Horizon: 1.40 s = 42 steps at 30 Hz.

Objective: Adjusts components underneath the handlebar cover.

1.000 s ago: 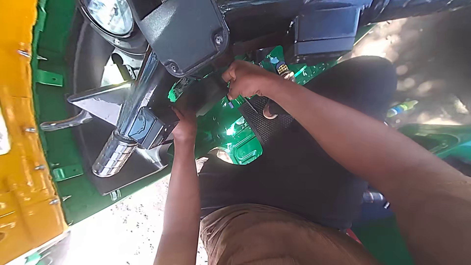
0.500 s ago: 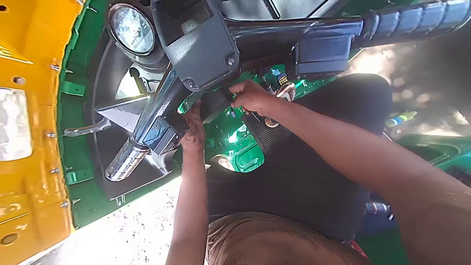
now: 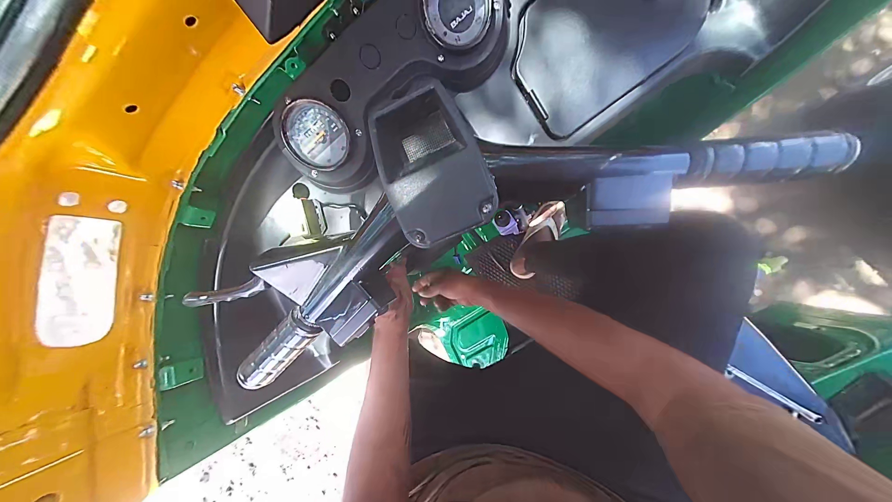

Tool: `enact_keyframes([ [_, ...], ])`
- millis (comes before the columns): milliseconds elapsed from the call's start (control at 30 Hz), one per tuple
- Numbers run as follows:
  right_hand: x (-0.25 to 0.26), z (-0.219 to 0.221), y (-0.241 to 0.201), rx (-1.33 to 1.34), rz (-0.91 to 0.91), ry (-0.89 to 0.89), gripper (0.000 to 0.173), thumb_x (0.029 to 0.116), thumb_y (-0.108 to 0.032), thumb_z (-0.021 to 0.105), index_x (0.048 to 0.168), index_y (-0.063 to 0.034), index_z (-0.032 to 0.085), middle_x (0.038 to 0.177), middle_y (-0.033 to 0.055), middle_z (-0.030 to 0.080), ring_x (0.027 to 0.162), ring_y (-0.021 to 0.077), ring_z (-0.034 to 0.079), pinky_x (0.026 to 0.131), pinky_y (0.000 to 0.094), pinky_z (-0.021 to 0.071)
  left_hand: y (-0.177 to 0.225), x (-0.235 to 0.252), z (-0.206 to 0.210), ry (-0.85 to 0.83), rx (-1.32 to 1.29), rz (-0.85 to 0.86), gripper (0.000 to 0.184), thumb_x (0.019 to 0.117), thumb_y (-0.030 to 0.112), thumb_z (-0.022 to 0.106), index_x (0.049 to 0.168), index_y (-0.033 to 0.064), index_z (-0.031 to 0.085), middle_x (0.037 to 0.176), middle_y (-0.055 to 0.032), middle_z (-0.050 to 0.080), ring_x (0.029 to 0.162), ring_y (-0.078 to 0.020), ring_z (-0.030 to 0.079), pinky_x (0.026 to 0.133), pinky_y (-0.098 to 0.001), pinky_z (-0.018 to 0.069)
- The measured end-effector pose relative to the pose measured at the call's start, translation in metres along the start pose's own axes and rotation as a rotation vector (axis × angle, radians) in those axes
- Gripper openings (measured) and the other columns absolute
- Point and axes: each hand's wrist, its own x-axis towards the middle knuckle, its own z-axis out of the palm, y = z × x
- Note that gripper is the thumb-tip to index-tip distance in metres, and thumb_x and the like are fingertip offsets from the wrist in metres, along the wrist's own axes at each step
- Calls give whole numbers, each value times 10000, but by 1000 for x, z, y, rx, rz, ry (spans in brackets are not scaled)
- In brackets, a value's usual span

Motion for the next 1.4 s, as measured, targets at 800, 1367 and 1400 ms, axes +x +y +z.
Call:
enact_keyframes([
  [800,78,-6,-10,1367,-444,-111,516,1103,-449,204,950,-177,616,816,29,669,775,147,650,695,357,556,-2,8,-3,89,-152,-107,218,1025,66,478,1231,96,544,1165,-106,678,1107,-261,672,1036,-486,525],
  [1367,61,-16,-10,31,-141,336,83,1017,-150,629,1055,-78,614,664,4,590,436,39,426,419,189,369,57,-47,-45,360,-385,-307,477,1106,337,196,1042,103,607,910,-63,685,797,-155,698,720,-309,612],
  [1400,54,-14,-13,-96,-116,339,169,971,-157,700,1111,-76,652,715,20,649,431,35,419,402,192,343,59,-53,-44,330,-301,-352,449,1115,295,190,1064,108,595,921,-60,669,779,-151,683,704,-296,604],
])
